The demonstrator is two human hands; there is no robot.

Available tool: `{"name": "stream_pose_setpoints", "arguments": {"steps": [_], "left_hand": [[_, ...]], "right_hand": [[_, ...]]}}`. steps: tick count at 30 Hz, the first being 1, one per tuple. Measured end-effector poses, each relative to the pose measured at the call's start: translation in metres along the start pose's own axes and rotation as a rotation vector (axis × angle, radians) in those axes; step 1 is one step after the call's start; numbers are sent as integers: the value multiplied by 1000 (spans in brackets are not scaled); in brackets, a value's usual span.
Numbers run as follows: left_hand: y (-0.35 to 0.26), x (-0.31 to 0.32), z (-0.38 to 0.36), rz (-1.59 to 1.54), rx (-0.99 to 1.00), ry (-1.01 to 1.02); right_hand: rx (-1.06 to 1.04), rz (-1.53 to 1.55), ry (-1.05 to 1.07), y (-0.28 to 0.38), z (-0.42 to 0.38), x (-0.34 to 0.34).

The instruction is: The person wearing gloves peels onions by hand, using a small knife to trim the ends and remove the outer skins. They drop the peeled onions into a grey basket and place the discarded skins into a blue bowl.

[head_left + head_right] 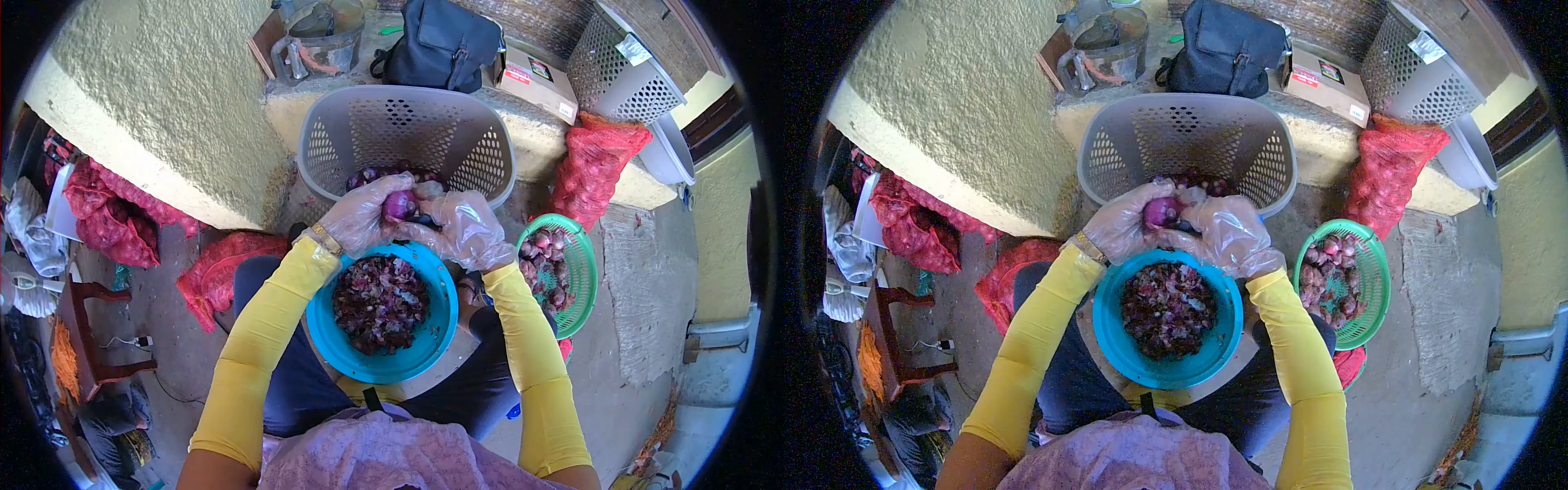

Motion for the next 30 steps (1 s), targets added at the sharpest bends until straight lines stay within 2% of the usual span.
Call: {"name": "stream_pose_setpoints", "arguments": {"steps": [2, 5, 8, 11, 14, 18, 20, 23, 27, 29, 30], "left_hand": [[1, -9, 0, -107, -6, -77], [4, -16, 3, -75, 28, -153], [1, -13, -1, 3, -28, -104], [-9, 4, -5, -15, 17, 14], [-7, 9, -3, -48, 27, -86], [-10, 6, -1, -28, 73, -31], [-14, 10, -3, 4, 85, -56], [-14, 11, -4, 66, 79, -49], [-14, 0, -4, 132, 89, -97], [-18, -6, -5, 176, 101, -115], [-17, -6, -4, 176, 101, -115]], "right_hand": [[-1, -27, 61, -2, -1, 9], [17, -49, 67, -3, -2, 14], [18, -32, 167, 11, 1, 9], [-72, 79, 132, 23, -1, 2], [-47, 1, 241, 29, -3, 2], [-82, 12, 267, 32, -5, 5], [-35, -35, 386, 24, -9, 20], [-75, 17, 315, 29, -11, 19], [-54, -83, 384, 30, -10, 23], [-82, -23, 229, 36, -6, 10], [-82, -23, 229, 36, -6, 8]]}}
Point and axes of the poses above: each hand's wrist, its own z-axis towards the middle knuckle, its own x-axis out of the palm, y = z × x, the point moved 8 cm from there along z, towards the middle knuckle, and after that the axes turned 9 degrees about x, right-handed, at the moved point
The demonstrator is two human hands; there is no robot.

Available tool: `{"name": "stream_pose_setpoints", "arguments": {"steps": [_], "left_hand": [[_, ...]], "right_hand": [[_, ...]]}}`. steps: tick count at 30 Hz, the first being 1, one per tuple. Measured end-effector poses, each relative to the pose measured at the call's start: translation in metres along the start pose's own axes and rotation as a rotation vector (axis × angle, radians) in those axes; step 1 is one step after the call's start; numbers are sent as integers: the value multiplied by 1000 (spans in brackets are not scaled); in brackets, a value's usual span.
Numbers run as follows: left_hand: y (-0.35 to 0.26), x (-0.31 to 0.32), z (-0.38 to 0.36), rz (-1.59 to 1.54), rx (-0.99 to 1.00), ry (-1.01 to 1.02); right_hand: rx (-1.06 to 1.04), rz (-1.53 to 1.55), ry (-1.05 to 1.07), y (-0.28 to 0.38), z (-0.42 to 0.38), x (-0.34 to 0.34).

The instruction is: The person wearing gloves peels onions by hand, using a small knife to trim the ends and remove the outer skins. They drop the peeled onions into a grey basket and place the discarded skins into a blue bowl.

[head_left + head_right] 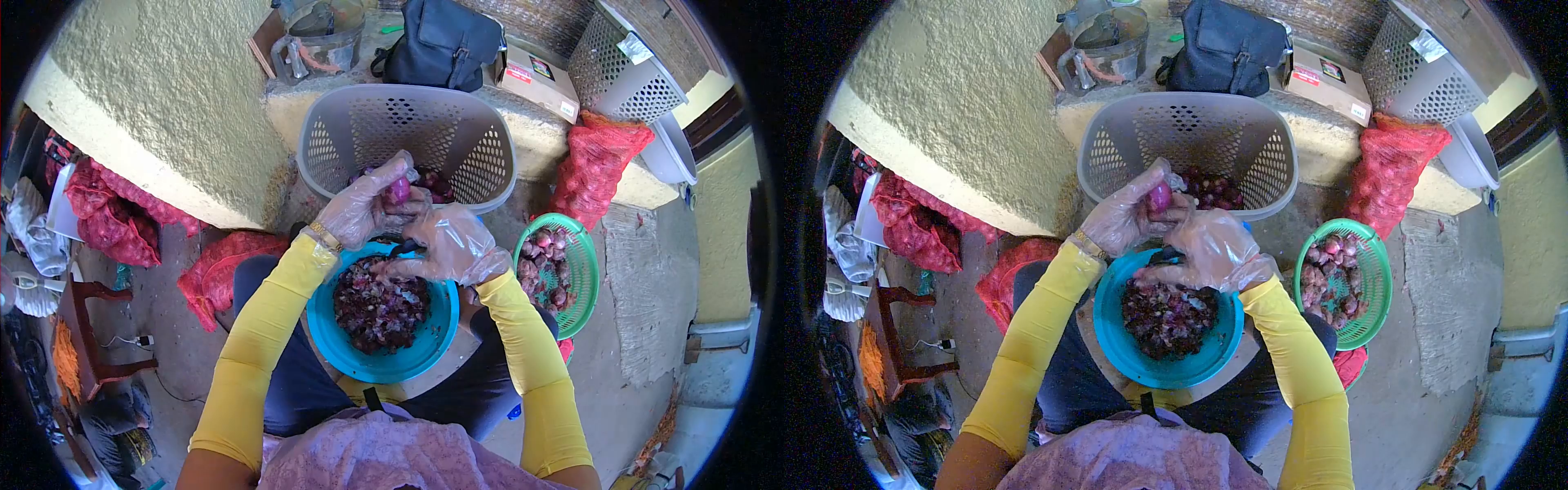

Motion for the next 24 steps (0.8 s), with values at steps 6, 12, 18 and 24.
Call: {"name": "stream_pose_setpoints", "arguments": {"steps": [6, 12, 18, 24], "left_hand": [[-10, 0, 4, -74, 159, -79], [-9, 10, 1, -156, 107, -22], [-7, 8, 0, -203, 79, 0], [-6, 3, 2, -204, 111, -20]], "right_hand": [[76, 63, -204, -19, 1, -7], [31, 35, -150, -13, -1, -16], [20, 66, -213, -14, -2, -20], [147, -11, -59, -23, 3, -9]]}}
Point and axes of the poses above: each hand's wrist, its own z-axis towards the middle knuckle, its own x-axis out of the palm, y = z × x, the point moved 8 cm from there along z, towards the middle knuckle, and after that the axes turned 9 degrees about x, right-handed, at the moved point
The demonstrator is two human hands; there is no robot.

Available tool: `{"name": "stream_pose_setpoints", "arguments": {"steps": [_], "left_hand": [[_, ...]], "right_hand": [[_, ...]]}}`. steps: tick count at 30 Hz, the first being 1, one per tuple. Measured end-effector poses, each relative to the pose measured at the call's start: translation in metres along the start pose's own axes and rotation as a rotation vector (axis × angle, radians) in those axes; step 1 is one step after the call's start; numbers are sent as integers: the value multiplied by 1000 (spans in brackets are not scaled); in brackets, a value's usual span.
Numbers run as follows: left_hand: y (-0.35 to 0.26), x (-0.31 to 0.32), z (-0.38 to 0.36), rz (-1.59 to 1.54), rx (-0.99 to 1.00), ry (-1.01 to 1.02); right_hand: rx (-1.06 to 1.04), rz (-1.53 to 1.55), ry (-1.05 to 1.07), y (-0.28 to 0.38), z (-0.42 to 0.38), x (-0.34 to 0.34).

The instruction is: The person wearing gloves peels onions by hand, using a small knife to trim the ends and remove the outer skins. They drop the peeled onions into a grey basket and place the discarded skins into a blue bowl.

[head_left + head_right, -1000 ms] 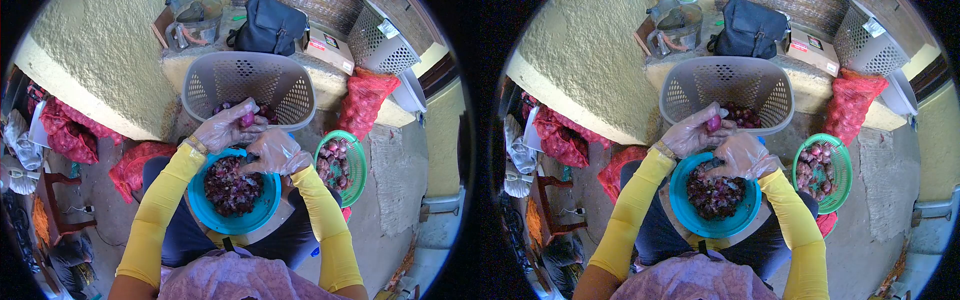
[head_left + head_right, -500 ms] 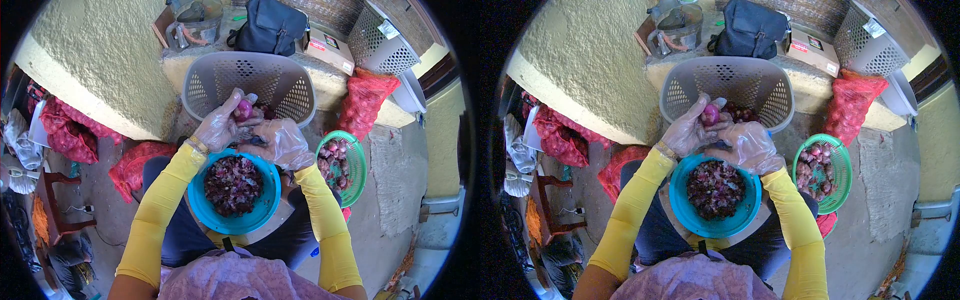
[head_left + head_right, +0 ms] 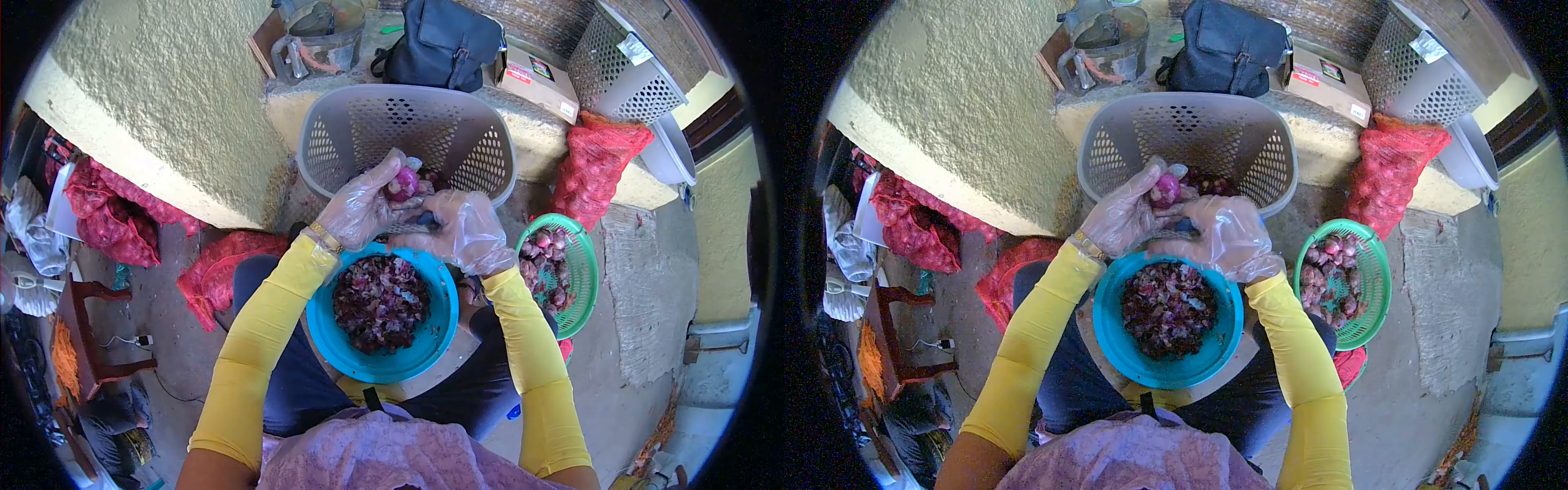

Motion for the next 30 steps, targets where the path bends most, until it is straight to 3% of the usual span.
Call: {"name": "stream_pose_setpoints", "arguments": {"steps": [2, 8, 24, 30], "left_hand": [[3, 6, -3, -17, -88, 103], [7, 2, -1, 17, -97, 116], [8, 5, -3, 87, -81, 69], [9, 3, 0, 81, -74, 87]], "right_hand": [[125, 128, -243, -10, -1, -14], [185, 20, -367, -28, -7, -16], [84, -11, -430, -34, -8, -8], [138, 98, -248, -29, -3, -9]]}}
Point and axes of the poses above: each hand's wrist, its own z-axis towards the middle knuckle, its own x-axis out of the palm, y = z × x, the point moved 8 cm from there along z, towards the middle knuckle, and after that the axes turned 9 degrees about x, right-handed, at the moved point
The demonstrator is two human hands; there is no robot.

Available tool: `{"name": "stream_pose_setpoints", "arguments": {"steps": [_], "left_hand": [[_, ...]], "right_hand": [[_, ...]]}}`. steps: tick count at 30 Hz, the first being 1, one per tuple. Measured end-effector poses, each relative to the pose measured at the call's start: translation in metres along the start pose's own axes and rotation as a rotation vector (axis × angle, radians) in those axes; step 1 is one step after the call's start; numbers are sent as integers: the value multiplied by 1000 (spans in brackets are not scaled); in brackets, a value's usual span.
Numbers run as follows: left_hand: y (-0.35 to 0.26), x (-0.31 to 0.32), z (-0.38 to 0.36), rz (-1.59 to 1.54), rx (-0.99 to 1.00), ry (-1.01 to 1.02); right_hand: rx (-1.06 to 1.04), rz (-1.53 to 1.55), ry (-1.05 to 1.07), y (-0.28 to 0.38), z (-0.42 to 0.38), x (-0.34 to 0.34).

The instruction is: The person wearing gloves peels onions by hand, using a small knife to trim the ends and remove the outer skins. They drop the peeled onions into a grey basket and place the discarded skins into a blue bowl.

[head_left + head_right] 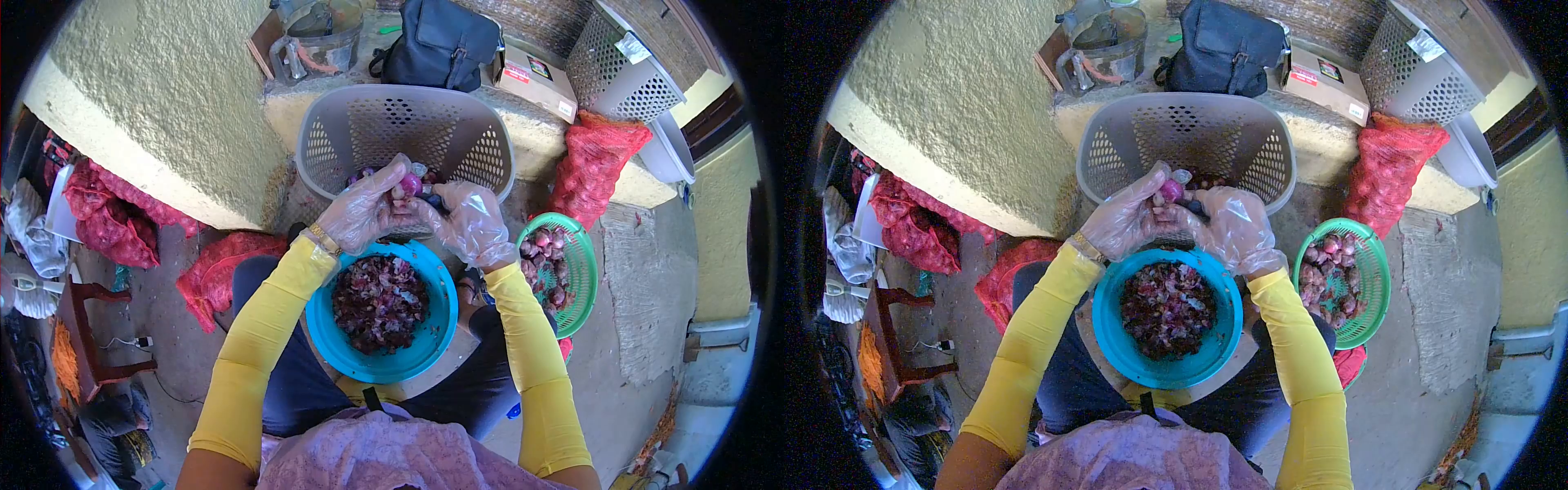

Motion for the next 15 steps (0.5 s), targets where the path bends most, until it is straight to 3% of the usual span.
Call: {"name": "stream_pose_setpoints", "arguments": {"steps": [3, 6, 11, 15], "left_hand": [[-6, 9, -2, -13, 37, 32], [-10, 10, -4, -22, 59, -60], [-4, 3, -2, -23, 11, -33], [-4, 8, -4, -5, 5, -25]], "right_hand": [[22, -52, 80, 2, 0, 5], [-58, -142, 90, 4, -2, 7], [31, -150, 3, -4, 2, -1], [-18, -96, -94, -7, -3, -3]]}}
Point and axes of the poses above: each hand's wrist, its own z-axis towards the middle knuckle, its own x-axis out of the palm, y = z × x, the point moved 8 cm from there along z, towards the middle knuckle, and after that the axes turned 9 degrees about x, right-handed, at the moved point
